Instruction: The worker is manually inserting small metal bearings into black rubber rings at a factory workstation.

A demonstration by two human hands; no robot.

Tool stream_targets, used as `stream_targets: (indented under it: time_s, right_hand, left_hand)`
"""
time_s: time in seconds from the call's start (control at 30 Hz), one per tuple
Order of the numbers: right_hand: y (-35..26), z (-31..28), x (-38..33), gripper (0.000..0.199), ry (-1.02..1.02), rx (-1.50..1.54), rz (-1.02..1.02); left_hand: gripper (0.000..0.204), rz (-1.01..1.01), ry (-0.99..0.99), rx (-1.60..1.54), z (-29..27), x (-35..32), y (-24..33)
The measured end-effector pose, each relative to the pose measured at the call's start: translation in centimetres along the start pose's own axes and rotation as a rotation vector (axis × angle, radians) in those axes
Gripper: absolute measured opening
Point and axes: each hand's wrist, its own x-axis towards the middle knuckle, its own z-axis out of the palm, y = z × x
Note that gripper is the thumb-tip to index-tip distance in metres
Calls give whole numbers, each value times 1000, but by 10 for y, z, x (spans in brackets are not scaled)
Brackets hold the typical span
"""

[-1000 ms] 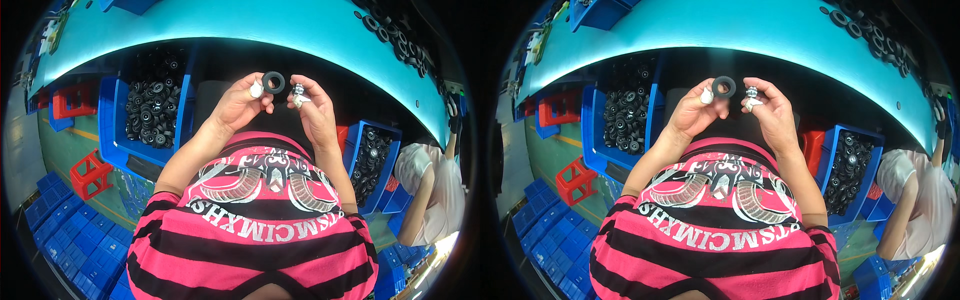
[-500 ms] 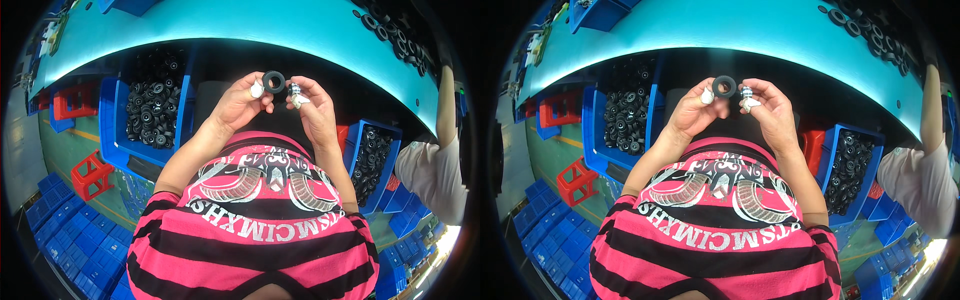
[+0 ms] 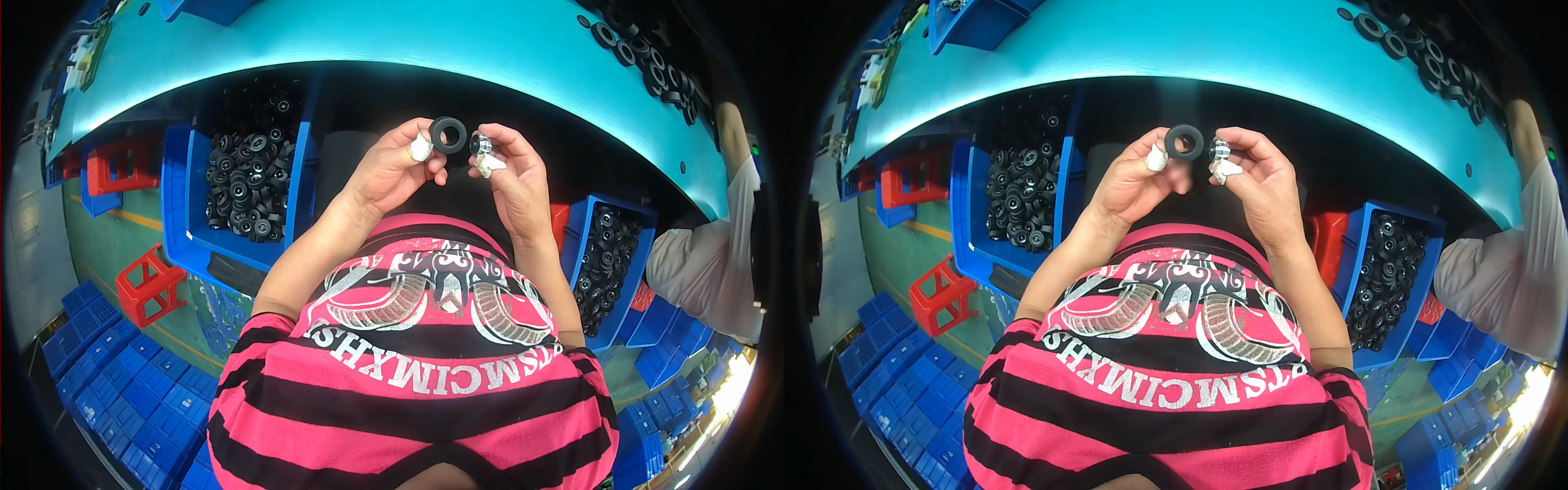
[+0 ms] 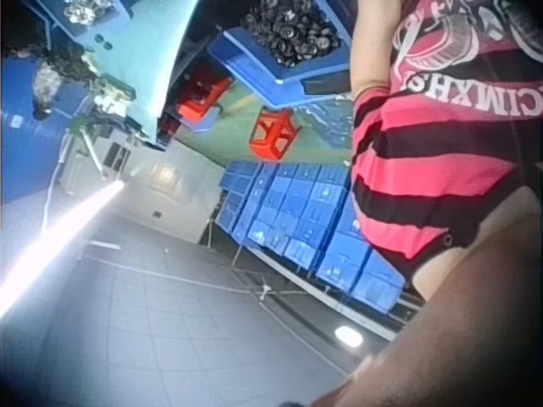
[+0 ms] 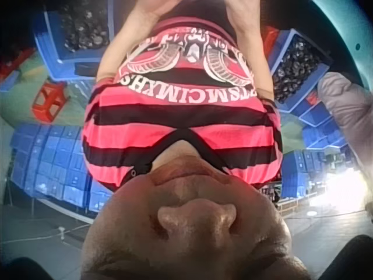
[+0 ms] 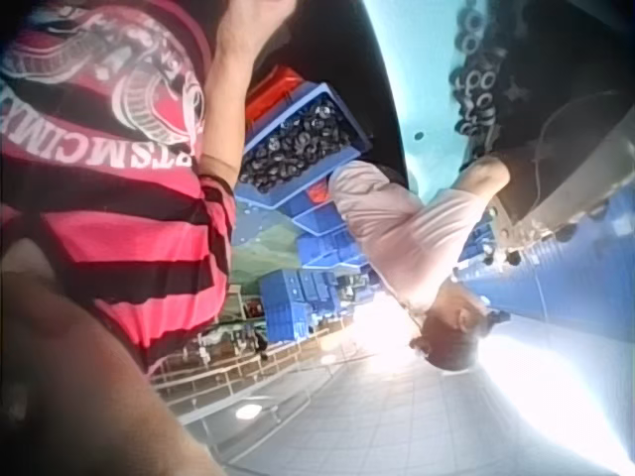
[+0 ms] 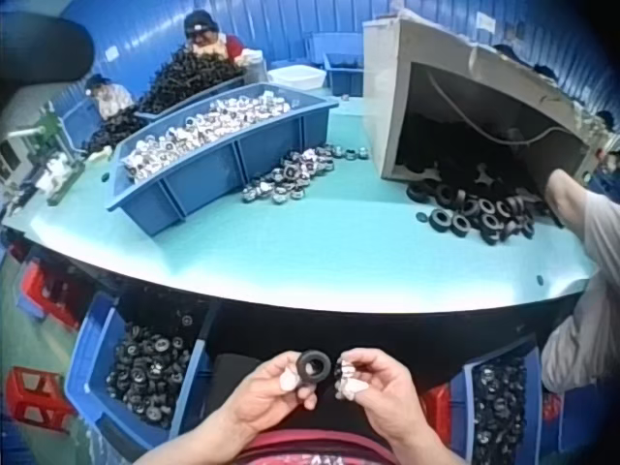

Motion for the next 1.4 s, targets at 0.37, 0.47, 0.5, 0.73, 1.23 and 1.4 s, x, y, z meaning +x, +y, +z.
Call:
stream_targets:
  time_s: [0.37, 0.47, 0.5, 0.73, 1.23, 1.4]
  right_hand:
    - [0, 2, 0, 38, 0, 19, 1]
    - [-1, 3, 0, 38, 1, 18, 2]
    - [0, 2, 0, 38, 1, 18, 1]
    - [-1, 2, -1, 38, 2, 21, 0]
    - [2, 14, -4, 35, 46, -408, -299]
    - [2, 17, -3, 34, 100, -646, -471]
  left_hand:
    - [26, -2, 41, 12, 4, -1, 3]
    - [29, 8, 1, -6, -2, -2, 1]
    - [30, 13, -19, -14, -3, -2, 0]
    - [26, 8, 33, 50, 7, -2, 2]
    - [22, 42, 120, 329, 20, 0, -3]
    - [24, 123, 116, 497, 17, 0, -3]
